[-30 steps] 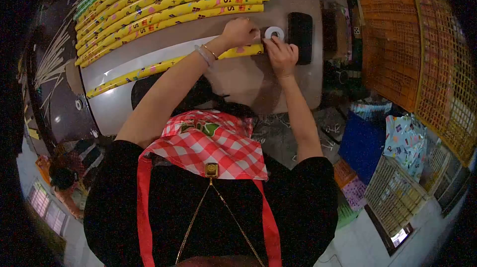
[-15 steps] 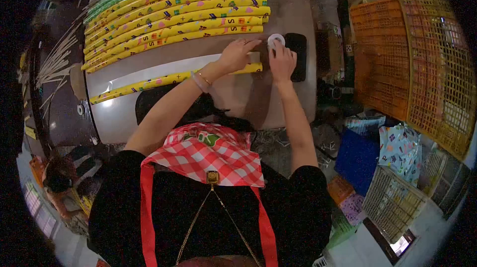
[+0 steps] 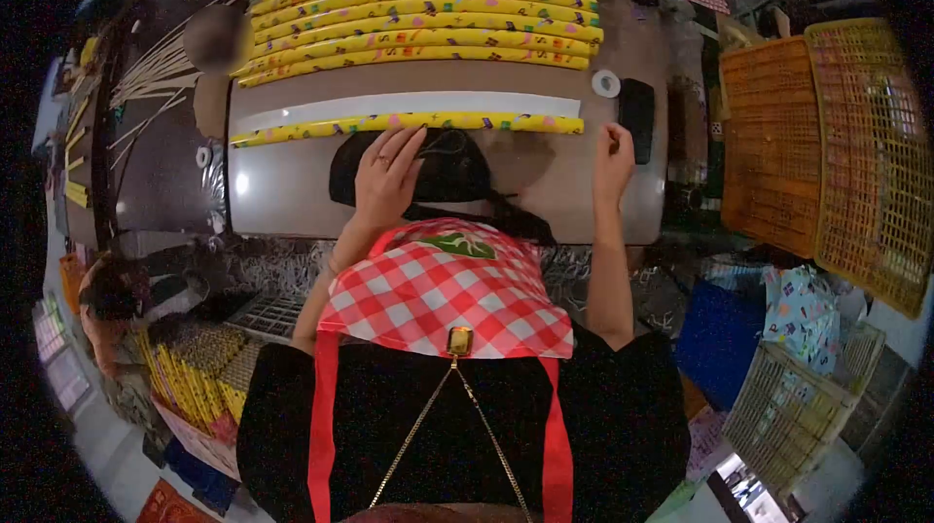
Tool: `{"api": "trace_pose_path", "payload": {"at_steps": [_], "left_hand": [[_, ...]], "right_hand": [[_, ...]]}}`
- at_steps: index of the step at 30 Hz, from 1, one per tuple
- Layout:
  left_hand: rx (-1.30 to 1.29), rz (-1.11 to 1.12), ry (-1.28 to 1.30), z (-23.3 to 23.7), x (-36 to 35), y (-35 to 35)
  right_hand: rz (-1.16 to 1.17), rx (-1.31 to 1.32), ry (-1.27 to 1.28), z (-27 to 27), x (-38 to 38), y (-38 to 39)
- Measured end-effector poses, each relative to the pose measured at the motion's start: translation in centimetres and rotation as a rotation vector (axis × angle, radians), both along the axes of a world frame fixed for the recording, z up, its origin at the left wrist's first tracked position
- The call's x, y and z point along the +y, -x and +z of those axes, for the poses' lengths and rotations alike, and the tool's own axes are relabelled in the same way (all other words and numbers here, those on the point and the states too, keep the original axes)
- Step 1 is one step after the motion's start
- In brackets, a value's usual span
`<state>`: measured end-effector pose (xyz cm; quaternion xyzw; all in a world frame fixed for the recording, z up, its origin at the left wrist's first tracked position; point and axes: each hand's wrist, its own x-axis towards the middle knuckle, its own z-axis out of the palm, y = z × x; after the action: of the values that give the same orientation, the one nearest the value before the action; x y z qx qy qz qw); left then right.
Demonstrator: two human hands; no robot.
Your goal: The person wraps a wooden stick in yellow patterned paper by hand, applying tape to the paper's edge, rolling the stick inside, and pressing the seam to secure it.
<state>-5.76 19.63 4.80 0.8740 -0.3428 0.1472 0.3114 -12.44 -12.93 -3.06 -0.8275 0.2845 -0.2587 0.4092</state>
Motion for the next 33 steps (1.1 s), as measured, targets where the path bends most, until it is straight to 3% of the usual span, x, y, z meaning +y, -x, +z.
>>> {"api": "trace_pose_path", "payload": {"at_steps": [3,7,9,11,12,14,16,18,20,24,26,30,33], "left_hand": [[-0.078,0.024,0.029,-0.5,0.7,0.0],[-0.094,-0.015,0.065,0.2,2.4,1.0],[-0.034,-0.105,0.158,-1.1,3.0,1.3],[0.197,-0.226,0.26,-1.3,3.6,2.0],[0.27,-0.152,0.35,-1.0,3.6,3.1],[0.423,-0.097,0.35,-0.7,4.4,4.6],[0.458,-0.109,0.368,-1.8,4.9,5.1],[0.5,0.0,0.429,-1.7,5.0,6.1],[0.565,0.084,0.471,-2.0,5.8,6.8],[0.488,0.351,0.387,-3.4,6.1,8.5],[0.461,0.436,0.344,-2.5,6.3,9.1],[0.524,0.54,0.339,-2.2,6.4,10.3],[0.495,0.618,0.363,-2.3,7.2,10.7]], "right_hand": [[0.058,0.004,-0.393,3.6,6.9,1.5],[0.301,0.053,-0.495,7.3,14.1,0.7],[0.58,-0.166,-0.078,8.2,16.4,-0.9],[0.833,-0.099,0.033,10.8,18.6,-1.8],[0.985,-0.091,0.142,10.8,19.2,-2.2],[1.085,-0.153,0.119,9.4,20.6,-1.9],[0.974,-0.108,0.064,9.5,21.6,-1.2],[0.933,-0.186,0.259,9.7,21.7,-1.1],[0.907,-0.246,0.27,9.9,21.3,-1.1],[0.854,-0.18,-0.007,6.1,17.6,-0.8],[0.871,-0.041,-0.376,5.3,16.1,-1.2],[0.974,-0.04,-0.187,5.5,15.6,-2.7],[0.985,0.006,-0.236,6.6,16.5,-3.4]]}}
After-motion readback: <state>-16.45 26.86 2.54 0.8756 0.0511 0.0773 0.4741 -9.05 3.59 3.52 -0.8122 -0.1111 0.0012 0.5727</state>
